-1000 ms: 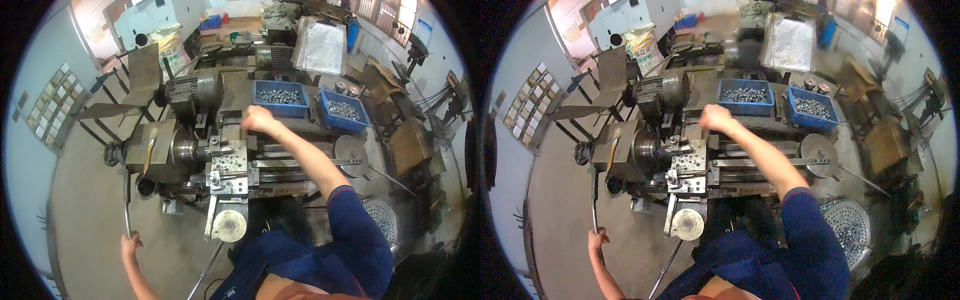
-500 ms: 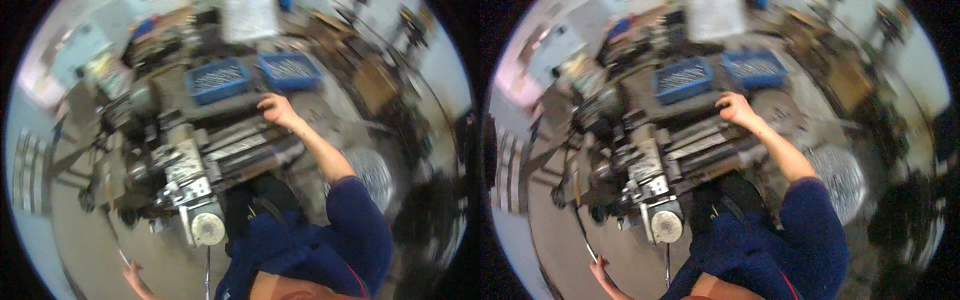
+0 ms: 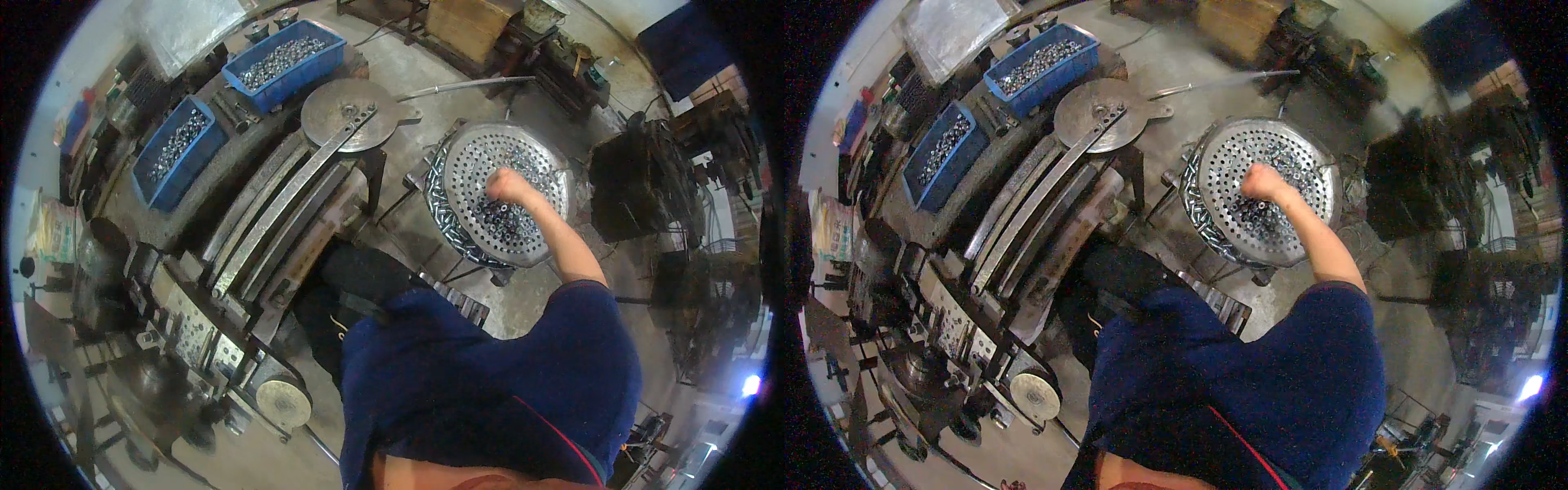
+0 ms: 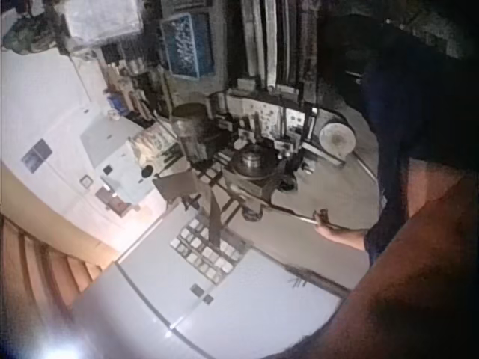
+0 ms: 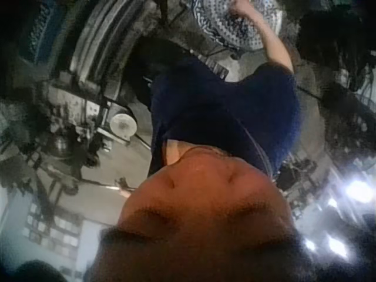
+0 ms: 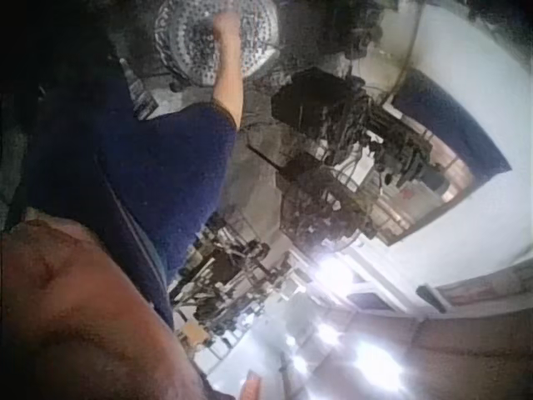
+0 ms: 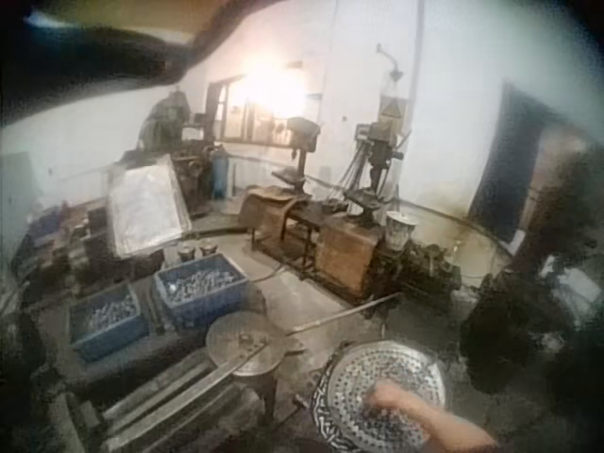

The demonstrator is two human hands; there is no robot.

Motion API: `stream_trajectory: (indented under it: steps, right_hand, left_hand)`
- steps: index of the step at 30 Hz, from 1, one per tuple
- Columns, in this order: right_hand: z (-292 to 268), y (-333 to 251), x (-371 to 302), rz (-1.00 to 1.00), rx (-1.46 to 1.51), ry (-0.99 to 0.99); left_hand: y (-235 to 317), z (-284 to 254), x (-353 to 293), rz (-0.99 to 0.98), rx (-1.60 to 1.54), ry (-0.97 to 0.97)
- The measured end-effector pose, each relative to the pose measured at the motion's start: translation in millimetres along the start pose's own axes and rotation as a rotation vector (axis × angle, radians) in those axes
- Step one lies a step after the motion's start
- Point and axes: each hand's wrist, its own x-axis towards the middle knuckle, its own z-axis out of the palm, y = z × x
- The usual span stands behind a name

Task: The person operates a metal lathe to machine small metal parts. They repeatedly pick up a small metal piece, place it into the lathe chuck, operate the machine controls, and then remove the finished part to place it on a perforated tray.

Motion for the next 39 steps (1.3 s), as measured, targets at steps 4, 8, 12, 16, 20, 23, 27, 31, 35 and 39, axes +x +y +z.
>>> stream_trajectory:
  steps: [4, 8, 12, 16, 20, 23, 27, 31, 35, 39]
  right_hand:
    - [-17.2, -59.0, -14.0, 0.115, 0.084, -0.075]
    - [-13.2, -53.6, -7.2, 0.056, 0.026, -0.126]
    - [-29.5, -66.3, -7.9, 0.130, 0.053, -0.180]
    - [-32.2, -82.2, -8.2, 0.259, -0.018, -0.163]
    - [-28.7, -84.6, -6.1, 0.255, 0.016, -0.165]
    - [-28.0, -84.1, -6.1, 0.228, 0.013, -0.139]
    - [-6.8, -74.2, 3.4, 0.295, 0.121, -0.053]
    - [-15.3, -75.3, 7.9, 0.323, 0.183, 0.016]
    - [-58.0, -97.5, 17.0, 0.149, 0.477, 0.239]
    - [-145.1, -206.0, 24.1, -0.528, 0.638, 0.481]
  left_hand:
    - [2.9, -5.3, -8.7, 0.006, 0.012, 0.002]
    - [5.0, -18.5, -12.4, 0.023, 0.025, -0.006]
    - [5.2, -27.7, -14.7, 0.037, 0.029, -0.015]
    - [4.9, -31.0, -19.7, 0.045, 0.049, 0.000]
    - [5.8, -33.3, -17.7, 0.063, 0.081, -0.002]
    - [6.3, -33.2, -17.4, 0.072, 0.116, -0.004]
    - [10.1, -30.3, -14.3, 0.091, 0.176, -0.005]
    - [16.3, -35.0, -11.9, 0.144, 0.378, 0.013]
    - [43.5, -40.5, -28.9, 0.338, 1.207, 0.167]
    - [131.1, 26.1, -66.4, 0.720, 0.276, 0.131]
